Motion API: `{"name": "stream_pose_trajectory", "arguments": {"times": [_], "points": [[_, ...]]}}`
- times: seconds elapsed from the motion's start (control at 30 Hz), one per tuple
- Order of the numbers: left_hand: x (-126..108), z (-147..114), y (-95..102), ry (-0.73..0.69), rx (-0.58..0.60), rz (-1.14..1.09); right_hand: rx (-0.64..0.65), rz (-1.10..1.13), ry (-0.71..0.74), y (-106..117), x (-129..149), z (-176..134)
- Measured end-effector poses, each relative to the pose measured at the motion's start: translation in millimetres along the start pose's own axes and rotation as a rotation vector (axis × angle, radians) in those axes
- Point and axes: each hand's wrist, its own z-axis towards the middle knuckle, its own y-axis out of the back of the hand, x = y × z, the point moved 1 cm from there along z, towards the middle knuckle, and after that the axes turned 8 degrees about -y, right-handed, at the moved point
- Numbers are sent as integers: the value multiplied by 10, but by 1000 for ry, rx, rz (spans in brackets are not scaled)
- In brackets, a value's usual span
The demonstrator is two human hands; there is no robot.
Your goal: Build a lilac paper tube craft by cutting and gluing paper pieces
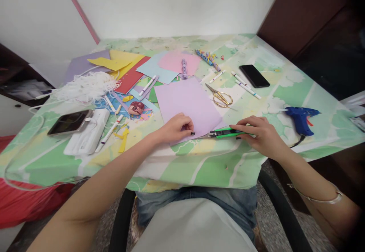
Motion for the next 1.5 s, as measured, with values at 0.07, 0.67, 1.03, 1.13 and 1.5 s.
{"name": "stream_pose_trajectory", "arguments": {"times": [0.07,0.67,1.03,1.13,1.5], "points": [[7,25,8,37,27,-9,-3,22,7,11,20,6],[33,-36,-101,-48,2,172,19,144,3,51,93,-14],[29,-27,-108,-51,-1,178,36,156,2,28,89,-35],[21,-26,-101,-52,-4,173,24,164,8,15,82,-27],[10,-25,-99,-63,-7,166,21,170,36,-14,126,-15]]}}
